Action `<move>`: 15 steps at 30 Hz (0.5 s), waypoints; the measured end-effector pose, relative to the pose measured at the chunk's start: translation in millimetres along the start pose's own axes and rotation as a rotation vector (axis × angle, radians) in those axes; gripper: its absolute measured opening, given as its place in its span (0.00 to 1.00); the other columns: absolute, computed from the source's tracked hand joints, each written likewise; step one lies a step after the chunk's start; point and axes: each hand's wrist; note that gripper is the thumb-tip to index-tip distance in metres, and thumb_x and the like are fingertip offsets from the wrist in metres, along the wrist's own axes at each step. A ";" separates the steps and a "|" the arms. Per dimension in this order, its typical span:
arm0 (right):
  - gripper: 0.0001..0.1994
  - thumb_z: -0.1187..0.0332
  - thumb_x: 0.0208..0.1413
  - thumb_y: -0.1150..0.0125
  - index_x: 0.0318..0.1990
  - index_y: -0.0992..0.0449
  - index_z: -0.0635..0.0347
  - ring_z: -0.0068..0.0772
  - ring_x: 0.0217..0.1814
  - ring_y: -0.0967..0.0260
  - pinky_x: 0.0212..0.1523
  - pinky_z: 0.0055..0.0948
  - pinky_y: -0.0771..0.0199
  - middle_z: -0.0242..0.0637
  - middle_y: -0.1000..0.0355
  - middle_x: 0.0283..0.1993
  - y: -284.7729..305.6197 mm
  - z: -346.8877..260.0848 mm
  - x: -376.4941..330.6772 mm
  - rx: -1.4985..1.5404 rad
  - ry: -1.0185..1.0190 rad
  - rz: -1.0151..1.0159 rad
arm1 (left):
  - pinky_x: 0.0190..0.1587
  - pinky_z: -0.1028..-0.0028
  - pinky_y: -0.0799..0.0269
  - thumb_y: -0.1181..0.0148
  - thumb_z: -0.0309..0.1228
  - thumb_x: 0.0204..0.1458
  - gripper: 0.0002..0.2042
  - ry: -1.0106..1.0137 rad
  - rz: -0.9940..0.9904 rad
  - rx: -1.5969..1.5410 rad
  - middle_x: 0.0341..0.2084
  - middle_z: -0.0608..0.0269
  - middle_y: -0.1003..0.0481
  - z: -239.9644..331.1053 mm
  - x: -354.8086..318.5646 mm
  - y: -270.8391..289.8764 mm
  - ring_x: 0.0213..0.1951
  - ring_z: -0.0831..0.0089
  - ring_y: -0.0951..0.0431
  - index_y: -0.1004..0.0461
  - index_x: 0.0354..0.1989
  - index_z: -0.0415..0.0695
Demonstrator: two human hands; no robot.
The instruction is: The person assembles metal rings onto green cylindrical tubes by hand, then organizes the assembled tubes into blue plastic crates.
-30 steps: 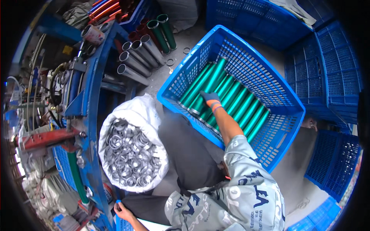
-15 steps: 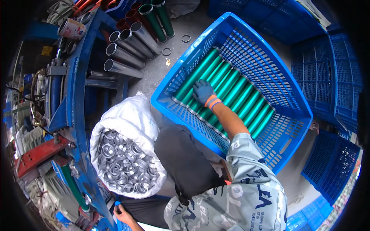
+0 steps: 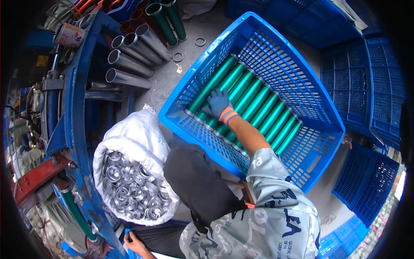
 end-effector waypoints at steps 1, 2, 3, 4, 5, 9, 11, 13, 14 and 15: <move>0.39 0.31 0.63 0.32 0.64 0.13 0.59 0.52 0.81 0.35 0.78 0.58 0.36 0.44 0.24 0.72 -6.2 3.0 -4.4 0.067 -0.025 -0.058 | 0.60 0.63 0.22 0.26 0.34 0.69 0.16 0.008 -0.005 -0.009 0.46 0.53 0.13 1.5 -0.6 -1.5 0.48 0.63 0.16 0.16 0.53 0.31; 0.39 0.34 0.64 0.31 0.66 0.15 0.60 0.54 0.83 0.37 0.78 0.58 0.36 0.45 0.26 0.73 -16.6 8.2 -10.4 0.114 -0.050 -0.006 | 0.60 0.64 0.23 0.27 0.33 0.70 0.15 0.012 -0.012 -0.021 0.46 0.56 0.13 6.3 2.0 -5.4 0.47 0.65 0.17 0.16 0.53 0.31; 0.39 0.34 0.64 0.31 0.66 0.15 0.60 0.54 0.83 0.37 0.78 0.58 0.36 0.45 0.26 0.73 -6.9 -2.6 -2.7 0.122 -0.037 -0.003 | 0.60 0.64 0.23 0.27 0.33 0.70 0.15 0.019 0.001 -0.015 0.46 0.56 0.13 7.8 -3.7 2.3 0.47 0.65 0.17 0.16 0.53 0.31; 0.41 0.34 0.64 0.32 0.72 0.20 0.60 0.55 0.85 0.39 0.80 0.58 0.37 0.46 0.29 0.77 3.0 -14.6 6.6 0.180 -0.060 -0.010 | 0.60 0.65 0.23 0.27 0.33 0.70 0.16 0.040 0.006 -0.051 0.46 0.56 0.13 9.1 -14.1 8.2 0.48 0.65 0.17 0.16 0.53 0.31; 0.44 0.33 0.64 0.32 0.77 0.24 0.59 0.56 0.87 0.41 0.81 0.58 0.38 0.48 0.32 0.81 6.5 -18.2 11.1 0.229 -0.097 -0.018 | 0.60 0.65 0.23 0.27 0.34 0.70 0.16 0.052 -0.002 -0.094 0.46 0.56 0.13 16.8 -18.2 7.2 0.48 0.65 0.17 0.16 0.54 0.31; 0.50 0.35 0.64 0.31 0.85 0.35 0.58 0.57 0.90 0.45 0.85 0.58 0.42 0.48 0.41 0.89 -13.8 -25.5 -1.5 0.095 -0.031 0.146 | 0.60 0.64 0.23 0.27 0.35 0.70 0.17 0.053 -0.041 -0.091 0.45 0.56 0.13 33.3 -17.8 3.8 0.48 0.65 0.17 0.16 0.53 0.31; 0.53 0.38 0.64 0.30 0.89 0.43 0.57 0.57 0.92 0.49 0.87 0.59 0.47 0.46 0.49 0.94 -2.5 -38.5 5.0 0.134 -0.098 -0.060 | 0.60 0.63 0.23 0.26 0.37 0.69 0.18 0.082 -0.020 -0.011 0.45 0.54 0.13 39.8 -23.6 15.3 0.48 0.63 0.17 0.15 0.53 0.31; 0.45 0.45 0.65 0.32 0.86 0.36 0.52 0.58 0.92 0.47 0.87 0.67 0.48 0.47 0.41 0.90 10.5 -22.8 5.1 0.187 -0.085 -0.112 | 0.60 0.62 0.23 0.26 0.38 0.69 0.18 0.062 -0.046 0.004 0.45 0.53 0.13 46.2 -28.5 11.7 0.48 0.62 0.17 0.14 0.52 0.32; 0.41 0.47 0.65 0.33 0.82 0.31 0.54 0.58 0.88 0.39 0.84 0.65 0.42 0.49 0.35 0.86 23.4 -23.0 5.8 0.244 -0.145 -0.158 | 0.60 0.62 0.23 0.27 0.39 0.70 0.19 0.028 -0.032 0.034 0.46 0.52 0.13 47.0 -36.4 19.7 0.48 0.61 0.17 0.14 0.53 0.32; 0.36 0.49 0.66 0.34 0.79 0.25 0.55 0.58 0.84 0.32 0.82 0.64 0.35 0.51 0.28 0.81 43.7 -20.8 10.2 0.299 -0.203 -0.196 | 0.61 0.61 0.23 0.27 0.40 0.70 0.19 -0.005 -0.012 0.058 0.47 0.51 0.12 47.6 -40.2 24.4 0.48 0.60 0.17 0.14 0.54 0.32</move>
Point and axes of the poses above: each hand's wrist, its own x-axis towards the middle knuckle, its own y-axis out of the back of the hand, z = x × y
